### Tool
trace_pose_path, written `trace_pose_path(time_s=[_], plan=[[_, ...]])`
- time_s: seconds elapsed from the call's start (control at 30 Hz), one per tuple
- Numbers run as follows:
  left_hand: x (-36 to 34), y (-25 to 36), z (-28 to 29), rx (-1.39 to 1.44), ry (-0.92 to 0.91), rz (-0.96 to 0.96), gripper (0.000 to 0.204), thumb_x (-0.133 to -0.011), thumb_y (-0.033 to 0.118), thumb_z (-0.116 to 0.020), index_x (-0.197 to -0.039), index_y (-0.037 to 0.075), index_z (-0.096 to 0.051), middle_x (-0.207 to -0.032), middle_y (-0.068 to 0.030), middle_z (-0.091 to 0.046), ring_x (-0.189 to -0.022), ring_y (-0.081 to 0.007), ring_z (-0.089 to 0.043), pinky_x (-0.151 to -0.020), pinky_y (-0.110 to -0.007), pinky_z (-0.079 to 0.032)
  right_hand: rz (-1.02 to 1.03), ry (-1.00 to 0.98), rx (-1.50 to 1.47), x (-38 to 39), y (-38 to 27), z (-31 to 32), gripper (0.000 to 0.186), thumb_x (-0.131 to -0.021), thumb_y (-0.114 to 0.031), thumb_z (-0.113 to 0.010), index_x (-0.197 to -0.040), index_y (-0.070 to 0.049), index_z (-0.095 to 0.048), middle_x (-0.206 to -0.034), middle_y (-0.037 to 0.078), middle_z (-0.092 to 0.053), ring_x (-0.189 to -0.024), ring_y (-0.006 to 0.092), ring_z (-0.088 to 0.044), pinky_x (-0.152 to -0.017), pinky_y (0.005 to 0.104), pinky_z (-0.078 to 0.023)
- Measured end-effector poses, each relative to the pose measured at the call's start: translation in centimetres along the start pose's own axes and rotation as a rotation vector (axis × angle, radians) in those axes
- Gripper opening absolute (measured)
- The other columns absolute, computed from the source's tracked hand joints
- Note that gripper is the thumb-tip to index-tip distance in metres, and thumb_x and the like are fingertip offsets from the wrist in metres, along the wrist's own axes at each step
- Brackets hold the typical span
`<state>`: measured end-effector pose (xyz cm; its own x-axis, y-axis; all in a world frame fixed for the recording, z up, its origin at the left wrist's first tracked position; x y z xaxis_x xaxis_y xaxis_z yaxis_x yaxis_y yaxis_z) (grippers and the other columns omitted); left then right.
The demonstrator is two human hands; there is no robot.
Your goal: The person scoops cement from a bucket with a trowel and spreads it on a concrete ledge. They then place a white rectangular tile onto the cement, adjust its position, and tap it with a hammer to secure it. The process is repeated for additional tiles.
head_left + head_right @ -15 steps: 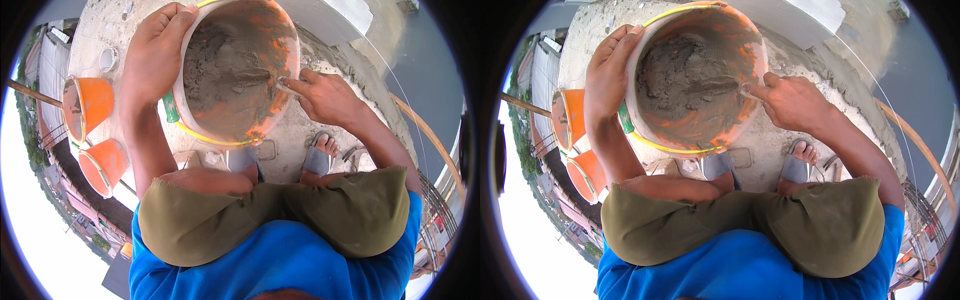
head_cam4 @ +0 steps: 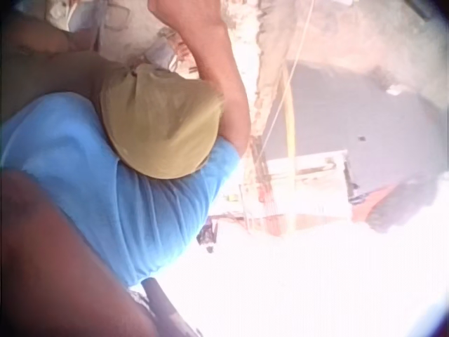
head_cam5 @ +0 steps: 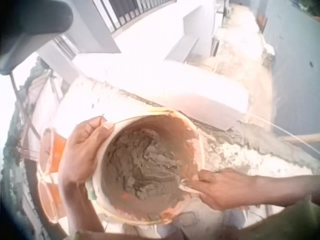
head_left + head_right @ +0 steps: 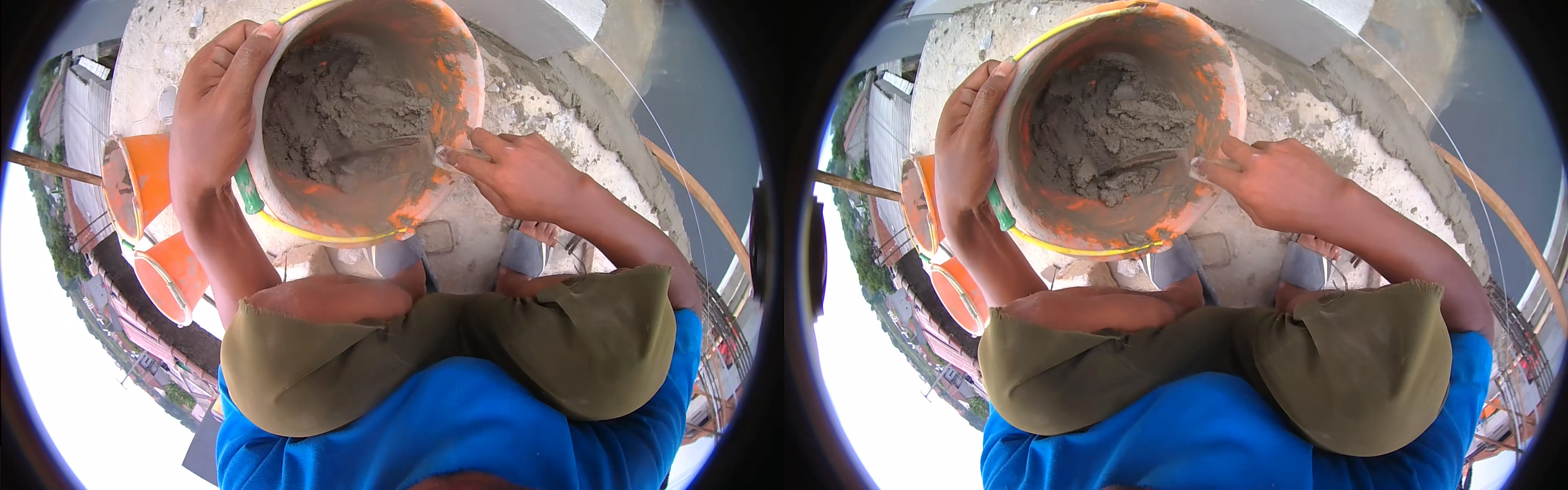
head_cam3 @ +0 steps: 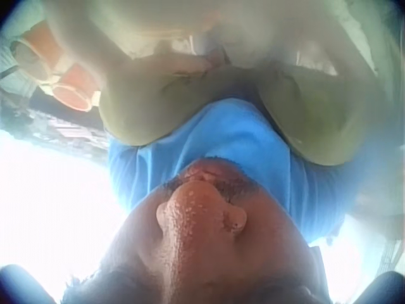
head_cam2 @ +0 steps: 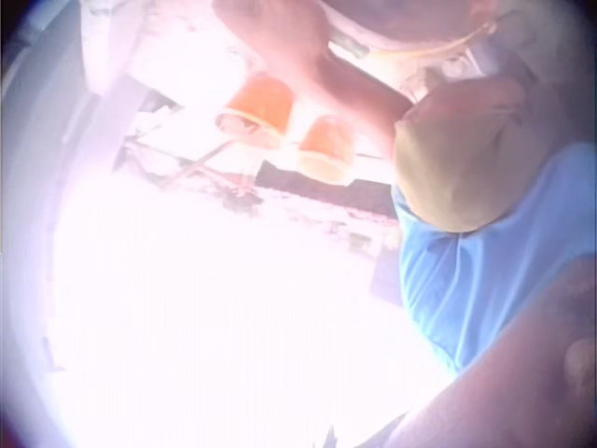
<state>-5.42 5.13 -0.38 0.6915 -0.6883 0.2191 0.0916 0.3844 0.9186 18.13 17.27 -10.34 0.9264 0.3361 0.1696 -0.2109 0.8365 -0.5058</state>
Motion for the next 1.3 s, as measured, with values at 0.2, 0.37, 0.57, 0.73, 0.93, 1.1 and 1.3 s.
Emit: trace_pose_path(time_s=[0.2,0.37,0.57,0.73,0.93,1.1,1.3], plan=[[-2.1,-0.4,-3.1,-0.037,-0.086,0.020,0.031,-0.114,0.029,-0.059,-0.107,0.002,-0.072,-0.088,0.0017,-0.069,-0.075,-0.0027,-0.058,-0.070,-0.021,-0.047,-0.437,-0.326,-1.030,-1.9,2.2,-3.3,0.049,-0.106,-0.028,-0.063,-0.151,-0.008,-0.061,-0.136,0.021,-0.070,-0.115,0.0365,-0.073,-0.100,0.0464,-0.057],[-1.9,-1.0,-2.4,-0.054,-0.056,0.003,0.030,-0.114,0.029,-0.059,-0.109,0.002,-0.072,-0.089,0.0015,-0.070,-0.074,-0.0027,-0.059,-0.070,-0.020,-0.048,-0.146,-0.113,-0.374,-0.2,5.9,0.1,0.051,-0.100,-0.025,-0.066,-0.150,-0.015,-0.064,-0.127,0.017,-0.075,-0.112,0.0397,-0.071,-0.096,0.0541,-0.056],[-2.4,-1.5,-2.7,0.033,-0.032,0.027,0.029,-0.113,0.028,-0.061,-0.113,0.001,-0.073,-0.090,0.0019,-0.070,-0.077,-0.0028,-0.059,-0.073,-0.020,-0.048,-0.045,-0.027,0.048,1.4,3.9,-3.2,0.056,-0.096,-0.020,-0.068,-0.152,-0.019,-0.061,-0.105,0.020,-0.073,-0.075,0.0388,-0.074,-0.067,0.0475,-0.061],[-2.1,0.9,-4.1,0.010,0.057,0.003,0.034,-0.114,0.030,-0.058,-0.102,0.001,-0.071,-0.080,0.0042,-0.064,-0.072,-0.0019,-0.051,-0.065,-0.021,-0.042,0.059,0.210,-0.481,1.2,0.2,-5.3,0.054,-0.102,-0.019,-0.064,-0.155,-0.013,-0.056,-0.098,0.016,-0.073,-0.071,0.0299,-0.073,-0.064,0.0445,-0.059],[-2.6,0.1,-1.5,-0.171,0.141,0.001,0.030,-0.115,0.028,-0.058,-0.107,0.002,-0.071,-0.091,0.0008,-0.068,-0.081,-0.0046,-0.056,-0.074,-0.021,-0.046,-0.366,-0.248,-1.708,6.9,1.6,-6.6,0.053,-0.109,-0.022,-0.065,-0.158,-0.009,-0.053,-0.082,0.001,-0.061,-0.058,0.0083,-0.052,-0.050,0.0303,-0.043],[-3.4,-1.8,2.9,-0.623,0.088,0.050,0.045,-0.114,0.030,-0.059,-0.144,-0.003,-0.067,-0.141,-0.0154,-0.068,-0.131,-0.0199,-0.062,-0.115,-0.033,-0.044,-0.517,0.031,-1.736,16.7,6.3,-6.9,0.055,-0.109,-0.022,-0.066,-0.160,-0.009,-0.051,-0.085,0.000,-0.062,-0.065,0.0077,-0.054,-0.054,0.0279,-0.045],[-3.1,1.0,-0.4,-0.306,0.122,0.050,0.034,-0.117,0.030,-0.053,-0.105,0.001,-0.067,-0.090,0.0003,-0.062,-0.085,-0.0079,-0.053,-0.079,-0.024,-0.046,-0.744,0.389,-0.378,26.4,12.6,0.2,0.048,-0.106,-0.022,-0.064,-0.153,-0.015,-0.060,-0.123,0.020,-0.073,-0.099,0.0336,-0.074,-0.075,0.0435,-0.060]])
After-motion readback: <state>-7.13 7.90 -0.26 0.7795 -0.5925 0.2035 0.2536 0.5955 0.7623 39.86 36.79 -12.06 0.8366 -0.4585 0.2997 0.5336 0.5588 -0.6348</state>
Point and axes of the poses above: each hand's wrist, its own x-axis away from the middle knuckle, its own z-axis out of the back of the hand, y = z × x, the point moved 9 cm from there along -x, towards the middle knuckle
